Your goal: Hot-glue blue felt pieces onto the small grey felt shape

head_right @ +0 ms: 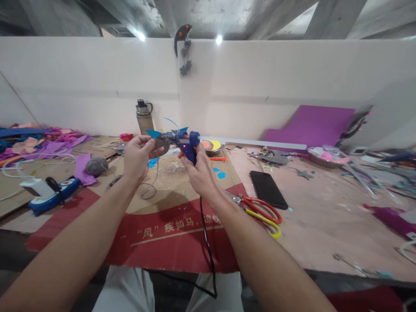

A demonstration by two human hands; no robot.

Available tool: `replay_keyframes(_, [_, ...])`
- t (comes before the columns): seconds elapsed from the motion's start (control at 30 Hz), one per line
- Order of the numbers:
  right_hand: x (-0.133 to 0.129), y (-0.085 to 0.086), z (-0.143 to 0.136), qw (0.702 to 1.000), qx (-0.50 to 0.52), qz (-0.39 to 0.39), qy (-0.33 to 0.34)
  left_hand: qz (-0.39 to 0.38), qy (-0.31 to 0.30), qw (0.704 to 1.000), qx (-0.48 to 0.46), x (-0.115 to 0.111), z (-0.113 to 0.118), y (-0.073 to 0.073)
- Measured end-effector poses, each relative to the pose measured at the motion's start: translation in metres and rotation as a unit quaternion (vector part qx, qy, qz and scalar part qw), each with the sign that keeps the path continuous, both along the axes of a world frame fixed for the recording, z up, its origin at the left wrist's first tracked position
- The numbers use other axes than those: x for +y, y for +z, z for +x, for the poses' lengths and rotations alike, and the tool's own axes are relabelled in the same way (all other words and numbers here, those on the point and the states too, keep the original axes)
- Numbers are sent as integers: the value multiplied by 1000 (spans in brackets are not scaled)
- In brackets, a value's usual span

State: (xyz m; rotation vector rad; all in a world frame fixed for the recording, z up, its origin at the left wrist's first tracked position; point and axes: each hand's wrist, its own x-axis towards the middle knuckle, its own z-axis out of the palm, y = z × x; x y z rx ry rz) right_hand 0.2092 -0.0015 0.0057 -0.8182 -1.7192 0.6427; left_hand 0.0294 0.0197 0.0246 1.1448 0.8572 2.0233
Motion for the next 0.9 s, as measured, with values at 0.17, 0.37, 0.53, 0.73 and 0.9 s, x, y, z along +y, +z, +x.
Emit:
replay_keyframes(0.17, [1, 0, 1, 1000, 11, -1, -1, -2, 2, 1000, -1, 1, -1, 1])
replay_keyframes(0.37, [3, 0, 3, 1000, 17, -6, -4, 5, 6, 1000, -6, 3, -2, -1])
replay_keyframes(0.53, [5, -2, 3, 1000, 23, -6, -13, 9, 7, 1000, -10, 3, -2, 0])
replay_keyframes(0.73, [5, -2, 3, 999, 44, -2, -9, 3, 7, 1000, -13, 1, -1, 2])
replay_keyframes(0.9, [8, -3, 3, 999, 49, 1, -7, 5, 6, 1000, -13, 1, -2, 2])
